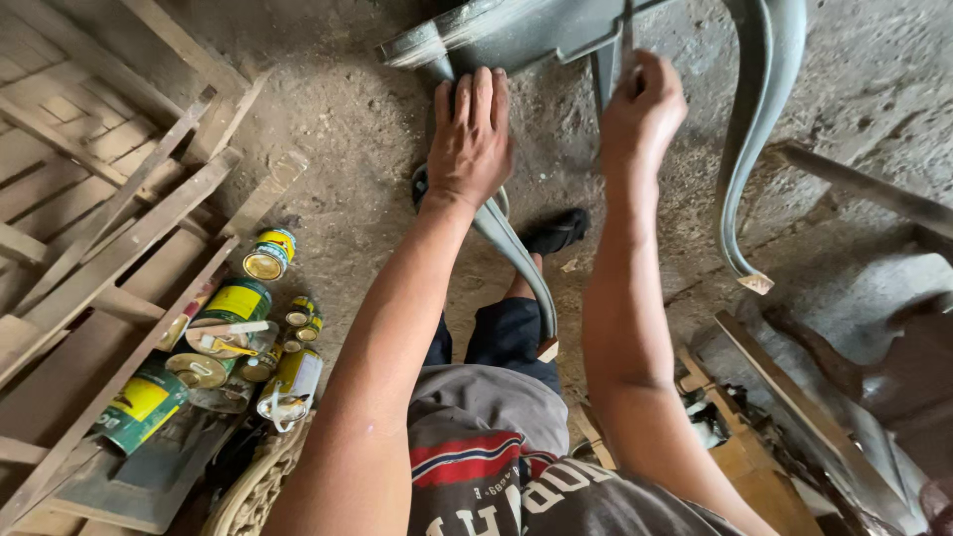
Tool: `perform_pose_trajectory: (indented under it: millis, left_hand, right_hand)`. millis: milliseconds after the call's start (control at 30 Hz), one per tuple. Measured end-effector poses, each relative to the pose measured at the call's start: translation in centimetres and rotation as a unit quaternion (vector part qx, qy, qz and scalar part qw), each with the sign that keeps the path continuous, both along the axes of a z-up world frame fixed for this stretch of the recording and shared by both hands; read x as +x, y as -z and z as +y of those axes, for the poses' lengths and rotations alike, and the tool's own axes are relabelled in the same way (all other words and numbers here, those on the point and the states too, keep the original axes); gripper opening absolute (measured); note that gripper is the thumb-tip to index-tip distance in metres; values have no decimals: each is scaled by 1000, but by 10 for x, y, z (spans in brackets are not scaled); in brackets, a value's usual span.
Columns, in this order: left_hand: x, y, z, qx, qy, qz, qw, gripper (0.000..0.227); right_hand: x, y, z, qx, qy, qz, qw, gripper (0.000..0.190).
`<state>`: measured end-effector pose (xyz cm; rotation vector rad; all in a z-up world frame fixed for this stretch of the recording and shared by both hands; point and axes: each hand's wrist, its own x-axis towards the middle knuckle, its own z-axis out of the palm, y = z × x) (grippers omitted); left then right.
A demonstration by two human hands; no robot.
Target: The person scrapes the surface of an overturned chair with a metal tool, focusing on the legs and underside. The person then uses a decorative wooden piece to rub the chair's surface.
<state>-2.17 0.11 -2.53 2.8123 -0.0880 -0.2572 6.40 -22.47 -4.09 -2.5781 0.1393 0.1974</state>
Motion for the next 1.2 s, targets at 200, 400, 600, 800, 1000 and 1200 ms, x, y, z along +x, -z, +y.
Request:
perform_pose_trajectory:
  millis: [200, 400, 600, 800, 1000, 1200]
  left_hand:
    - [0, -2, -1, -8, -1, 23, 1000, 67]
    - [3, -10, 1, -23, -6, 24, 999, 71]
    - [6, -16, 1, -20, -11, -2, 1000, 56]
    - [6, -22, 1, -24, -7, -21, 999, 52]
    - [10, -22, 0, -4, 5, -23, 1000, 47]
    - [10, -24, 0, -6, 1, -25, 1000, 44]
  right_hand:
    - [19, 10, -27, 289, 166, -130, 934, 17]
    - [24, 6, -16, 479, 294, -140, 815, 24]
    - [41, 22, 23, 548, 367, -207, 723, 33]
    - [-4, 72, 60, 276, 261, -239, 893, 33]
    - [-14, 57, 37, 454, 356, -187, 795, 37]
    - [5, 65, 43, 360, 299, -194, 862, 45]
